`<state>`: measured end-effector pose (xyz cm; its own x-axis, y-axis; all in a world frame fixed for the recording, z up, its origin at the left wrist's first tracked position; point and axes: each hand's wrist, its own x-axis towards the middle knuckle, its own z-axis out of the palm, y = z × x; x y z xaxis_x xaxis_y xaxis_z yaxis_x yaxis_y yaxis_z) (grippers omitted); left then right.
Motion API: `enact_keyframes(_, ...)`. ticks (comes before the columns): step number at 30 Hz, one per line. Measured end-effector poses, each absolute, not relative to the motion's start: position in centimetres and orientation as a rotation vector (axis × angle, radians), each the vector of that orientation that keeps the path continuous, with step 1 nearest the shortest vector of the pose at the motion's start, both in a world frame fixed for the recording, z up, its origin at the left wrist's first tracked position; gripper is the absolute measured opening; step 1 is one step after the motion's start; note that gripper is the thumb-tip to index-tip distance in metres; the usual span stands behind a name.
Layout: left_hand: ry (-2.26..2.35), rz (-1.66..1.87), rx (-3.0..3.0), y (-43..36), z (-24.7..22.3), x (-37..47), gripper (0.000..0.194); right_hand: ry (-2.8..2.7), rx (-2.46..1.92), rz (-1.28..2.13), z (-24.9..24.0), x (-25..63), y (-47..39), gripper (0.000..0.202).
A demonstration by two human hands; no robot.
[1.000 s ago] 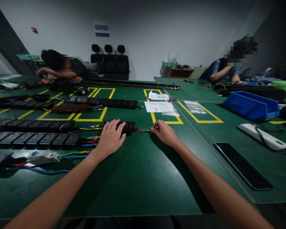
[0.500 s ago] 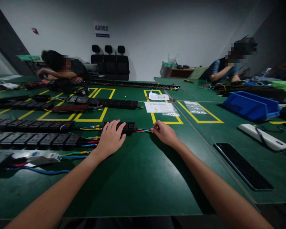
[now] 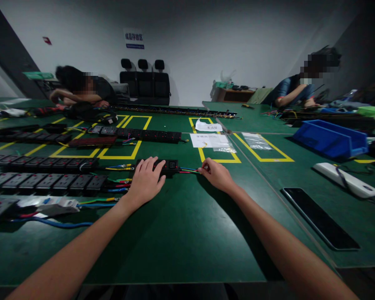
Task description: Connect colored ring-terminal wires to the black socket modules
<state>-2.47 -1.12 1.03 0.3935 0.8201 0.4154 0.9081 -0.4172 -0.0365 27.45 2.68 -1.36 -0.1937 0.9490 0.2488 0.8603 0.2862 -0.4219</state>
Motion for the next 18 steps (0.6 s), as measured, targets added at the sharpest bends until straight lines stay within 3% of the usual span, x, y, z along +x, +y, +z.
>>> enact_keyframes(18, -1.529, -0.502, -2.406, -1.23, 1.32, -2.38, 0.05, -2.111, -1.605, 0.265, -1.28, 27.48, 2.68, 0.017)
